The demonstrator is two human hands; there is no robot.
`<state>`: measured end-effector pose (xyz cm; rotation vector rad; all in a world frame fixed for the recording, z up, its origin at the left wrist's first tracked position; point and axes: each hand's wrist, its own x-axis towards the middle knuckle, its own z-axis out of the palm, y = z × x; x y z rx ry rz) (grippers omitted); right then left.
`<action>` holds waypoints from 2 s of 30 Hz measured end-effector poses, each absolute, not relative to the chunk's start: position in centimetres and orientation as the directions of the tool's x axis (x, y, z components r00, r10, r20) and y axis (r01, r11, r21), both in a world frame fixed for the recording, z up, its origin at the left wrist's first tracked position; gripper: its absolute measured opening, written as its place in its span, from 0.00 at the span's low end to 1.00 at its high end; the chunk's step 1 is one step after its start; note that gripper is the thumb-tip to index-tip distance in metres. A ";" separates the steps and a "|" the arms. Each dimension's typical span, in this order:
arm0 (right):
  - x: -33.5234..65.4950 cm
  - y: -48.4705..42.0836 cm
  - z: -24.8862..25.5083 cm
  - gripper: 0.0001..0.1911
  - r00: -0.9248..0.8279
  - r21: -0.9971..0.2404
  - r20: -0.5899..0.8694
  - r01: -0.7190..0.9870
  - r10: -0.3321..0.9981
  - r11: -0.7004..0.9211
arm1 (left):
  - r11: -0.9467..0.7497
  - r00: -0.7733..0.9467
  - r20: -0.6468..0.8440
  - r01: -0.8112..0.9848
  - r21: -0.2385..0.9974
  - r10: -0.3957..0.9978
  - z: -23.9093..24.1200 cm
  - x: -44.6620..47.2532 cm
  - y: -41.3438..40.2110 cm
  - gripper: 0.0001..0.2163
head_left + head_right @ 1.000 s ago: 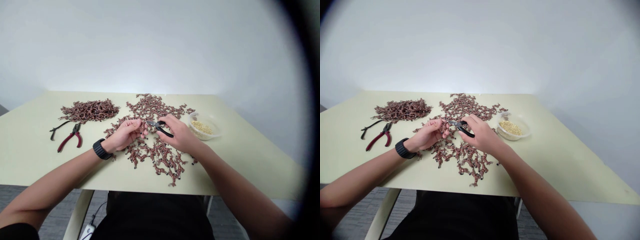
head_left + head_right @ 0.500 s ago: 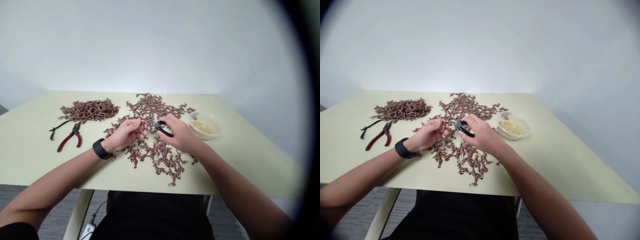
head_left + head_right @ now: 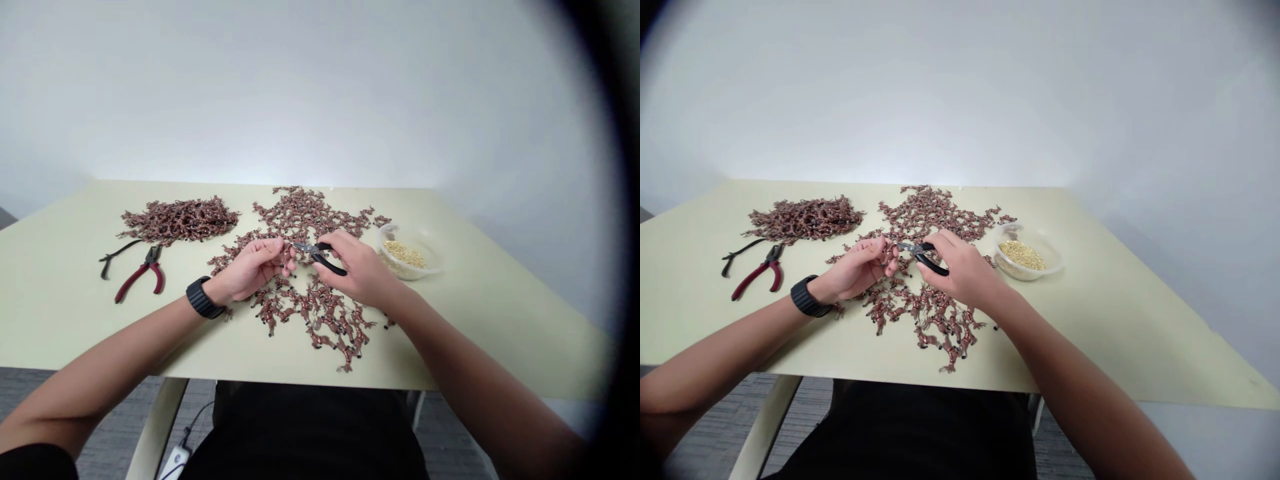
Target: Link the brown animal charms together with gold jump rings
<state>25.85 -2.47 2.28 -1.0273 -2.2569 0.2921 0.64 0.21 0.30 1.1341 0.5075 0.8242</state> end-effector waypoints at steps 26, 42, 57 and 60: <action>23.6 -3.6 0.9 0.18 -0.426 -0.921 0.133 0.280 0.895 0.270 | -0.640 0.245 0.592 0.329 0.694 0.768 0.1 0.1 0.2 0.12; 25.0 -2.0 0.8 0.13 -0.371 -0.562 0.472 0.572 0.800 0.597 | -0.205 0.434 0.246 -0.140 0.969 0.867 0.2 1.2 0.4 0.15; 25.3 -1.9 1.3 0.16 -0.462 -0.529 0.415 0.579 0.784 0.621 | -0.044 0.502 0.167 -0.247 0.968 0.849 0.2 1.0 0.3 0.12; 25.5 -1.9 1.4 0.16 -0.467 -0.533 0.404 0.579 0.787 0.617 | -0.039 0.504 0.158 -0.240 0.970 0.849 0.2 0.9 0.4 0.12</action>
